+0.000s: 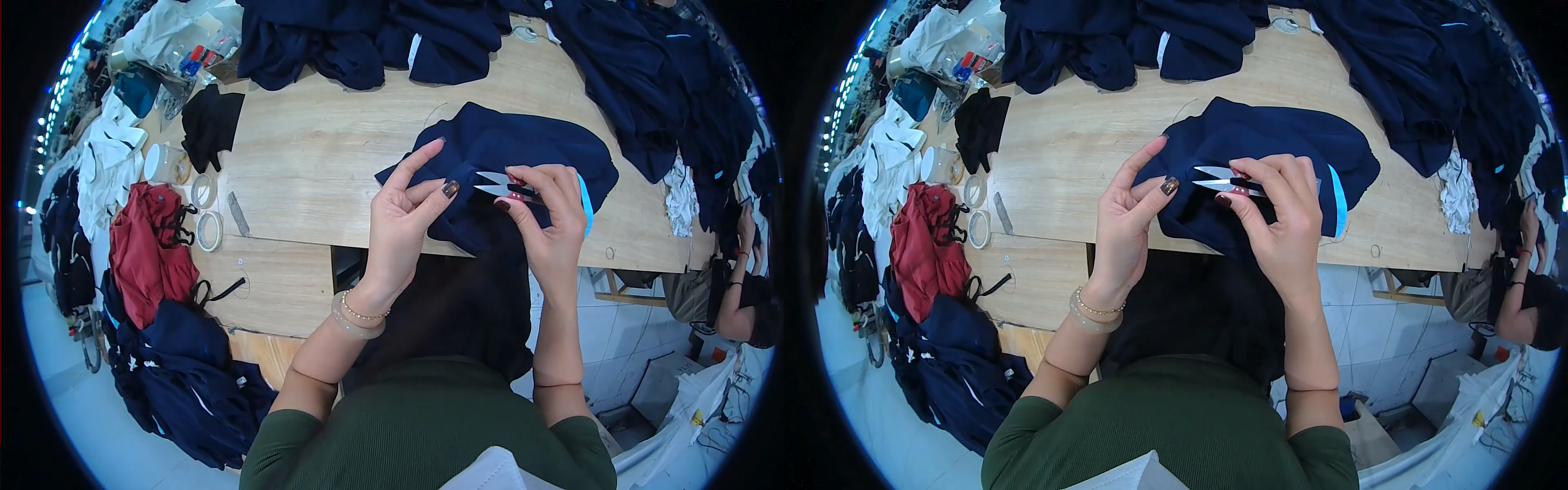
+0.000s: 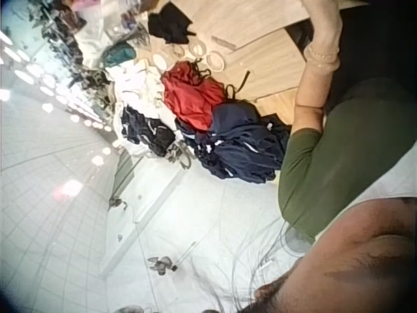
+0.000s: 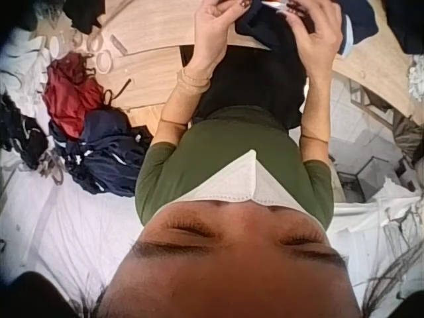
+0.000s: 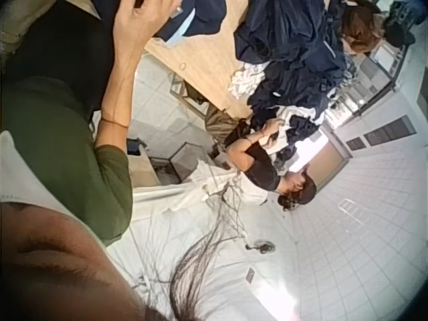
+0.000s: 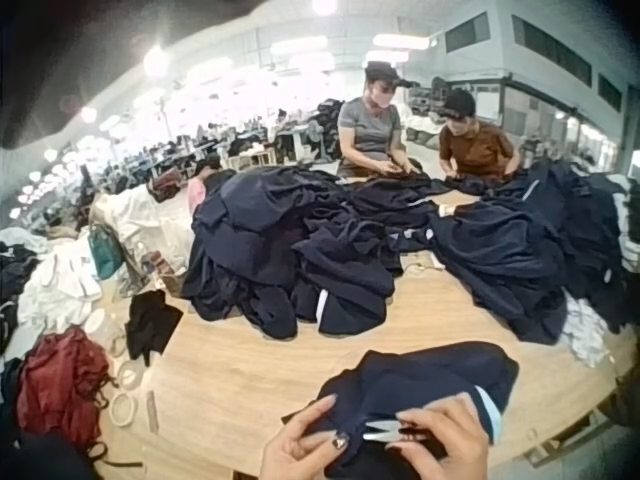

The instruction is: Trimming loose threads from navy blue garments using thread nippers at a factory workbench.

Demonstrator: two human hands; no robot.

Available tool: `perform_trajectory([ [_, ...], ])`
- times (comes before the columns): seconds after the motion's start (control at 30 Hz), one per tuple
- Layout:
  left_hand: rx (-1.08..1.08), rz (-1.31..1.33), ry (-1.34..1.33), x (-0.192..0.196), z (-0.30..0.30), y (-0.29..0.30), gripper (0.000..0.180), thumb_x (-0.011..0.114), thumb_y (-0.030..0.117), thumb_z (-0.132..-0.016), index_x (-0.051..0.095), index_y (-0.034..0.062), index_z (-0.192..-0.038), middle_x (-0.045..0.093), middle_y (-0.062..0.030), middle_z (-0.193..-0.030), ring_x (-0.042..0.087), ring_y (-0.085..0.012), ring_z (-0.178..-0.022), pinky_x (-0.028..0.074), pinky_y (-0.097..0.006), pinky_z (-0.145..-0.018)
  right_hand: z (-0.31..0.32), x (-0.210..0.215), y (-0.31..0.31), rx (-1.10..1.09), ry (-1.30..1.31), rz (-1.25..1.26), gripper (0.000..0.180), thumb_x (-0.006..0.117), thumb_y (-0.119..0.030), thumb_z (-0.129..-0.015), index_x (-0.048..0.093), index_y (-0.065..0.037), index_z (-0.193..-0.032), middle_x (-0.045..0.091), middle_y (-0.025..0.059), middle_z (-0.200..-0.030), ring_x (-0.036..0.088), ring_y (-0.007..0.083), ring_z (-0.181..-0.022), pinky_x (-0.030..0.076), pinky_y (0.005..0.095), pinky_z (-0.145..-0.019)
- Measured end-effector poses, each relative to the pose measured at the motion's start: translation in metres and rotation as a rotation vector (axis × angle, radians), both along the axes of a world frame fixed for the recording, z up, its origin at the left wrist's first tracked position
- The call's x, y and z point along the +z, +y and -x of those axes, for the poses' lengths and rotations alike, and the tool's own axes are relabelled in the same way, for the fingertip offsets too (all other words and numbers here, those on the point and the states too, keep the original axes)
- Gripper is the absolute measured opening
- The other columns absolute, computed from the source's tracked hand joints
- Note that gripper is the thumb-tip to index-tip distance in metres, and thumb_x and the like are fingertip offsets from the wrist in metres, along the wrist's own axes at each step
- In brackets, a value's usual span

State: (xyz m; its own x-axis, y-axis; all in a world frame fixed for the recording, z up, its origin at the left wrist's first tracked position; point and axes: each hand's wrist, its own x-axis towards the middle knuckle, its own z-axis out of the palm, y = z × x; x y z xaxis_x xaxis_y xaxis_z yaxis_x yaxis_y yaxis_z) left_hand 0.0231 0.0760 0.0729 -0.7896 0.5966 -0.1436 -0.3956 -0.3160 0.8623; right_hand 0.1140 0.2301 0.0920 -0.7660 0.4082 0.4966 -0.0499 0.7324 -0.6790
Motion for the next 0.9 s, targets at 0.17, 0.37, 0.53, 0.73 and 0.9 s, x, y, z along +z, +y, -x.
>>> perform_trajectory([
  [0.17,-0.01,0.001,0.033,-0.001,-0.002,0.0,0.05,0.06,0.001,-0.09,0.045,0.0023,-0.137,0.07,-0.0059,-0.096,0.058,-0.0021,-0.087,0.044,-0.018,-0.084,0.003,0.0,-0.002,0.026,-0.012,-0.067,0.025,0.075,-0.008,-0.071,0.067,-0.003,-0.094,0.06,0.006,-0.085,0.05,0.0224,-0.08,0.041,0.0315,-0.071],
  [0.37,0.003,-0.011,0.026,-0.003,-0.001,-0.002,0.048,0.06,0.002,-0.09,0.046,0.0028,-0.136,0.069,-0.0027,-0.092,0.056,-0.0003,-0.082,0.042,-0.016,-0.08,0.0,-0.003,0.002,-0.002,-0.001,-0.012,0.024,0.075,-0.008,-0.07,0.067,-0.003,-0.092,0.061,0.0052,-0.084,0.051,0.0226,-0.079,0.04,0.0318,-0.069],
  [0.53,0.002,0.047,0.054,-0.001,-0.003,0.0,0.048,0.059,0.002,-0.09,0.046,0.0022,-0.136,0.068,-0.002,-0.091,0.055,-0.0001,-0.081,0.041,-0.016,-0.078,0.004,0.0,-0.003,0.012,-0.015,-0.058,0.022,0.075,-0.007,-0.071,0.067,-0.003,-0.091,0.061,0.0052,-0.083,0.051,0.0223,-0.079,0.041,0.0316,-0.069],
  [0.73,0.008,0.065,0.144,-0.002,-0.003,-0.002,0.048,0.059,0.002,-0.09,0.046,0.0016,-0.136,0.068,-0.0024,-0.092,0.055,-0.0007,-0.081,0.04,-0.016,-0.076,-0.002,0.001,0.007,0.011,-0.044,-0.039,0.022,0.073,-0.004,-0.07,0.067,-0.002,-0.092,0.061,0.0063,-0.084,0.052,0.0212,-0.08,0.042,0.03,-0.07],
  [0.9,0.015,0.087,0.182,-0.002,-0.003,-0.002,0.047,0.059,0.002,-0.09,0.047,0.0016,-0.135,0.067,-0.0011,-0.091,0.052,0.0001,-0.078,0.039,-0.015,-0.072,-0.003,0.002,0.009,0.031,-0.073,-0.015,0.022,0.071,0.0,-0.07,0.067,0.0,-0.092,0.061,0.0071,-0.084,0.052,0.0203,-0.081,0.043,0.0286,-0.071],
])
